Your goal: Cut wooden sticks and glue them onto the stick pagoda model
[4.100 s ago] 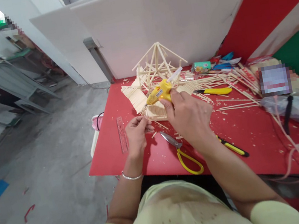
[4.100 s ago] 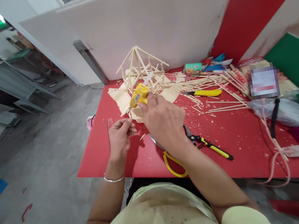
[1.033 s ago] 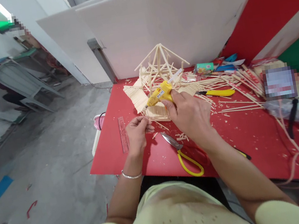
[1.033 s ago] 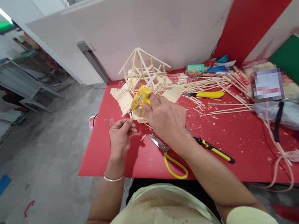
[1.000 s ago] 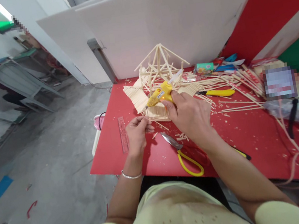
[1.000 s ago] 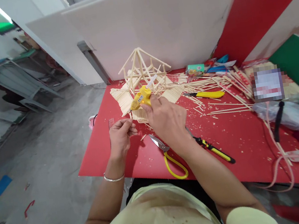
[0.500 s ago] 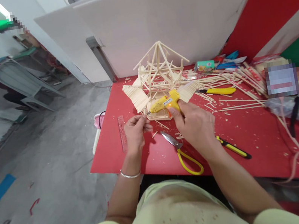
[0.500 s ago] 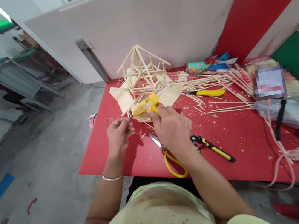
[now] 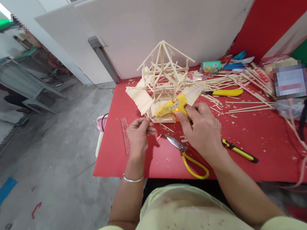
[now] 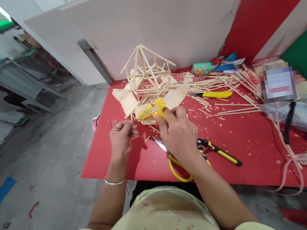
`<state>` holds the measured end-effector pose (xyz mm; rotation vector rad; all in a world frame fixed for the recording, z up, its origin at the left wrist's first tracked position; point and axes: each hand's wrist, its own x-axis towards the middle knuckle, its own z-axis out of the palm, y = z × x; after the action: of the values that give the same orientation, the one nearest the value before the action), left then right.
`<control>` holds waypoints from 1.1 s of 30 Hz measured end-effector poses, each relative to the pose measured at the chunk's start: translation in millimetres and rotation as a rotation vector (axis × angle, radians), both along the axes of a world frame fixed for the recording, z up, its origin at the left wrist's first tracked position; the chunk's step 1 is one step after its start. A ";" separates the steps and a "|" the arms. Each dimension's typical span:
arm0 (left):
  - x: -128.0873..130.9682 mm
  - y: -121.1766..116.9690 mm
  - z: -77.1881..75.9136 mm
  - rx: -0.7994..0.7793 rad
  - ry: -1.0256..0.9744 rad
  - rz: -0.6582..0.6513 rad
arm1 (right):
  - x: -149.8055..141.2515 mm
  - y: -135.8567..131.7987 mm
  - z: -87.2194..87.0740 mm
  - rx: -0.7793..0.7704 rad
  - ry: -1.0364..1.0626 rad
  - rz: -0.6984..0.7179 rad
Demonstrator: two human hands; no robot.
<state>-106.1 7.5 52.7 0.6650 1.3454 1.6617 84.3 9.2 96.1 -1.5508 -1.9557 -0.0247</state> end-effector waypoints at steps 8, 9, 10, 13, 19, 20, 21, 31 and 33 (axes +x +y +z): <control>1.0 -1.1 3.3 -0.015 0.008 -0.008 | -7.4 9.8 8.5 0.019 -0.011 -0.055; 0.8 -0.9 3.4 -0.014 0.009 -0.012 | -8.7 11.7 9.5 0.020 -0.010 -0.059; 0.6 -0.6 3.3 -0.012 0.008 -0.017 | -10.0 13.6 10.2 0.021 -0.010 -0.062; 0.1 0.5 3.5 -0.004 0.005 -0.029 | -12.8 18.3 11.5 0.037 -0.011 -0.073; 1.8 4.6 5.8 0.001 0.018 -0.043 | -15.9 22.3 13.5 0.042 -0.011 -0.078; 2.2 5.7 5.7 0.002 0.018 -0.042 | -16.3 22.5 13.7 0.043 -0.006 -0.078; 2.5 6.8 5.4 0.002 0.017 -0.041 | -16.6 22.7 13.9 0.046 -0.002 -0.077; 5.6 14.6 10.8 -0.081 -0.083 -0.054 | -15.4 23.0 13.7 0.053 0.013 -0.068; 5.9 15.9 12.9 -0.096 -0.117 -0.056 | -14.3 22.9 13.9 0.052 0.016 -0.063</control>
<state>-100.2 23.4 65.7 0.5369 1.3019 1.5570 70.0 32.1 110.0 -1.5739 -1.8791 -0.0886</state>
